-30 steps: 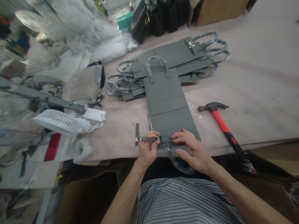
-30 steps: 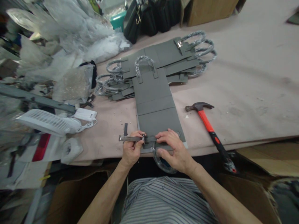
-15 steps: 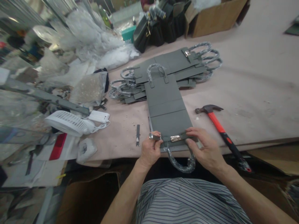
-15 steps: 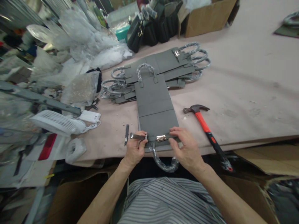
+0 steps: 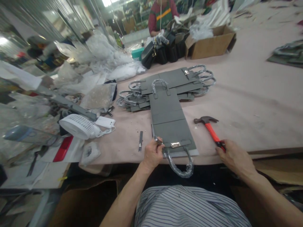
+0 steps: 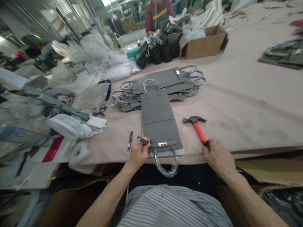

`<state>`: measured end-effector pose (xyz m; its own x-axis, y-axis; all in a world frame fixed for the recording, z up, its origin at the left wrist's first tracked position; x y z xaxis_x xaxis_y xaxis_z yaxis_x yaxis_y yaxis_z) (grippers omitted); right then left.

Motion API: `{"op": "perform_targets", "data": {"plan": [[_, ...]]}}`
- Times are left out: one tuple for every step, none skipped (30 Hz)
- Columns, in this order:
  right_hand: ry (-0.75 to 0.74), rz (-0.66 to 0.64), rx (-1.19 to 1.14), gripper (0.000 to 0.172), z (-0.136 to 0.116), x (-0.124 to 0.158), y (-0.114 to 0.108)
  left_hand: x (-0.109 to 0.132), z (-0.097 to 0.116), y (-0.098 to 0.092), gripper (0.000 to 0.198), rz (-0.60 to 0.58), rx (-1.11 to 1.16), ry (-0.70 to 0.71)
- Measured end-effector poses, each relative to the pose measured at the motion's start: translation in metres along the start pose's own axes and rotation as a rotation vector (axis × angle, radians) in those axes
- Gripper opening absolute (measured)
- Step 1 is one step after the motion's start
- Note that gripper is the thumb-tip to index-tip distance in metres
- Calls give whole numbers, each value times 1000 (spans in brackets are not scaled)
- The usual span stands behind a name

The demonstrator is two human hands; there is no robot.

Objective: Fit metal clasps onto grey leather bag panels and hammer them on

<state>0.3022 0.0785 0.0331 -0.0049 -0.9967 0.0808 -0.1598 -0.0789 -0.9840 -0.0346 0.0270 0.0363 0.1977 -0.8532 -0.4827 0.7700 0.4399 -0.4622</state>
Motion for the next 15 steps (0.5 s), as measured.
{"op": "perform_targets", "data": {"plan": [[1,-9,-14,33,2,-3,3,0,0,0,13,1,-6,-4],[4,-17,-30,31,5,-6,5,0,0,0,13,4,-9,-13],[10,-22,-48,29,8,-8,8,0,-1,-1,13,6,-7,-28],[14,-24,-66,28,11,-10,10,0,-1,-1,13,8,0,-47],[14,-23,-81,29,14,-12,12,0,-2,-2,12,10,9,-64],[13,-21,-92,30,16,-13,13,0,-2,-2,12,7,17,-75],[16,-14,-98,31,18,-13,14,0,-3,-2,12,2,20,-79],[15,-2,-103,32,19,-13,14,1,-3,-2,12,-4,19,-76],[11,14,-110,34,19,-13,14,1,-3,-2,13,-11,14,-69],[8,30,-122,34,18,-13,12,2,-3,-2,13,-11,7,-58],[13,41,-140,34,17,-13,10,2,-3,-2,13,-8,1,-48],[29,40,-170,32,15,-13,7,3,-3,-1,13,2,-4,-40],[59,21,-220,29,13,-14,5,3,-3,-1,13,14,-8,-33],[95,-3,-301,25,11,-14,3,3,-2,-1,13,20,-12,-26],[144,-32,-431,20,8,-14,1,3,-2,0,13,19,-17,-19]]}}
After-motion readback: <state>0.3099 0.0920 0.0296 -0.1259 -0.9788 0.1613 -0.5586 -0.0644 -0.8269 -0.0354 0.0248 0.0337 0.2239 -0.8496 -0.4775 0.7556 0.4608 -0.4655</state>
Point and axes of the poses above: each hand's wrist, its own x-axis away from the middle knuckle, its own y-axis out of the palm, z = x × y, the point moved 3 cm from there along -x, towards the middle knuckle, and after that the axes turned 6 degrees about z, right-handed, at the moved point
